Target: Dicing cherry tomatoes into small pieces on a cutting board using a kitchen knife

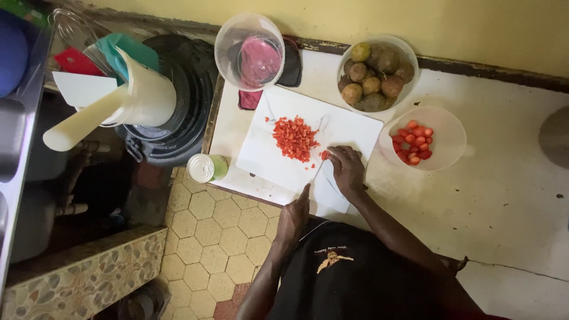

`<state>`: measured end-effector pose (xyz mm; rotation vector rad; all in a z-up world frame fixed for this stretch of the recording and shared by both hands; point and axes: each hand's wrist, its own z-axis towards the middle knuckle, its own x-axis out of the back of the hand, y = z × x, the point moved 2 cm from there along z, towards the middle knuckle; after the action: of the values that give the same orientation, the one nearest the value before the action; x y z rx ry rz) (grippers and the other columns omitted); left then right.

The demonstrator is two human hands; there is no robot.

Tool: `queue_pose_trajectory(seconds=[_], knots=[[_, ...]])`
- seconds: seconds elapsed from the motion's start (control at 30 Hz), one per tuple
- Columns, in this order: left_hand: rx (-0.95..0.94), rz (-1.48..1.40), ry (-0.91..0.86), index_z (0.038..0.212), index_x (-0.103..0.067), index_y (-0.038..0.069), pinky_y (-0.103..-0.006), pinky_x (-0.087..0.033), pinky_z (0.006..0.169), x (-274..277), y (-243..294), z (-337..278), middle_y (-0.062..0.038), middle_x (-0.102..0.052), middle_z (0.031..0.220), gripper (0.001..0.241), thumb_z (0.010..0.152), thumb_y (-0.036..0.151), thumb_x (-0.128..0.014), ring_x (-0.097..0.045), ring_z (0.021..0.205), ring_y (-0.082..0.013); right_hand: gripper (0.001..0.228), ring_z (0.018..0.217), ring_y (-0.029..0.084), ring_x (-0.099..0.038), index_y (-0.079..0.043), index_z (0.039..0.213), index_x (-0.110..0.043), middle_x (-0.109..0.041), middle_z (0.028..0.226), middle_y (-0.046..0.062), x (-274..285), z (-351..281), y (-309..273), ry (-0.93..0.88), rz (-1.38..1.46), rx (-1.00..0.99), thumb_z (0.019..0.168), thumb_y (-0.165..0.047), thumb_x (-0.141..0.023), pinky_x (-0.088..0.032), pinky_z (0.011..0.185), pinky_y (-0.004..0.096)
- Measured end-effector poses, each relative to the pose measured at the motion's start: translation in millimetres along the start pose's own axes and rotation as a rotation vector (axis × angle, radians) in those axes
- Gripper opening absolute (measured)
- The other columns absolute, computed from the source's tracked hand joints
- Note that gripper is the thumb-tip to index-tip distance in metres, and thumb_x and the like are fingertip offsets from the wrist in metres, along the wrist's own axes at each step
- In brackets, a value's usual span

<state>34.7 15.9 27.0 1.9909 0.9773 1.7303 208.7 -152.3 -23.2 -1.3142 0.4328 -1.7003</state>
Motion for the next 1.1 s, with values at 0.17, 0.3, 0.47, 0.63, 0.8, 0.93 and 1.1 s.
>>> queue_pose_trajectory(seconds=[0.17,0.3,0.47,0.63,0.8,0.93,1.1], knots=[[0.027,-0.050,0.058,0.170,-0.061,0.023,-0.0714,-0.063,0.074,16,14,-16,-0.031,-0.085,0.107,0.057,0.113,0.018,-0.058,-0.082,0.090,-0.0563,0.031,0.096,0.028,-0.076,-0.035,0.137,-0.085,-0.074,0.128,-0.004,-3,-1,5,-0.021,-0.092,0.048,0.112,-0.020,-0.076,-0.054,0.095,0.045],[0.103,-0.104,0.101,0.170,-0.060,0.015,-0.0720,-0.064,0.089,15,17,-18,-0.029,-0.084,0.127,0.058,0.113,0.017,-0.057,-0.082,0.107,-0.0555,0.019,0.096,0.025,-0.076,-0.040,0.131,-0.084,-0.070,0.130,-0.008,-15,-5,19,-0.046,-0.152,0.053,0.116,-0.043,-0.072,-0.054,0.092,0.046],[0.086,-0.106,0.124,0.167,-0.065,0.018,-0.0680,-0.065,0.084,-3,6,-5,-0.028,-0.086,0.119,0.056,0.111,0.015,-0.060,-0.083,0.102,-0.0533,0.026,0.098,0.026,-0.078,-0.036,0.132,-0.083,-0.073,0.122,-0.004,-13,-6,21,-0.090,-0.145,0.033,0.115,-0.052,-0.071,-0.052,0.096,0.045],[0.058,-0.070,0.158,0.166,-0.066,0.019,-0.0652,-0.067,0.080,-1,7,-4,-0.028,-0.087,0.116,0.057,0.109,0.012,-0.062,-0.084,0.098,-0.0509,0.023,0.098,0.028,-0.079,-0.035,0.133,-0.086,-0.077,0.117,-0.003,-12,-8,24,-0.144,-0.069,0.031,0.115,-0.038,-0.071,-0.053,0.096,0.043],[0.078,-0.193,0.115,0.167,-0.064,0.011,-0.0665,-0.063,0.074,6,15,2,-0.031,-0.086,0.110,0.056,0.110,0.008,-0.060,-0.085,0.091,-0.0524,0.025,0.099,0.031,-0.077,-0.036,0.138,-0.082,-0.076,0.117,-0.003,-25,-7,32,-0.197,-0.087,-0.006,0.117,-0.041,-0.068,-0.053,0.094,0.051],[0.103,-0.180,0.149,0.166,-0.066,0.013,-0.0631,-0.065,0.076,6,11,-3,-0.029,-0.086,0.120,0.055,0.112,0.011,-0.059,-0.086,0.094,-0.0487,0.027,0.102,0.026,-0.078,-0.041,0.137,-0.084,-0.078,0.120,-0.008,-14,2,23,-0.211,-0.094,0.009,0.113,-0.037,-0.073,-0.057,0.096,0.045],[0.061,-0.148,0.112,0.170,-0.061,0.013,-0.0665,-0.064,0.077,-6,2,-2,-0.032,-0.084,0.123,0.059,0.111,0.011,-0.059,-0.083,0.101,-0.0539,0.022,0.100,0.026,-0.079,-0.037,0.130,-0.087,-0.078,0.115,-0.006,6,16,-7,-0.208,-0.033,0.045,0.113,-0.044,-0.075,-0.060,0.092,0.043]])
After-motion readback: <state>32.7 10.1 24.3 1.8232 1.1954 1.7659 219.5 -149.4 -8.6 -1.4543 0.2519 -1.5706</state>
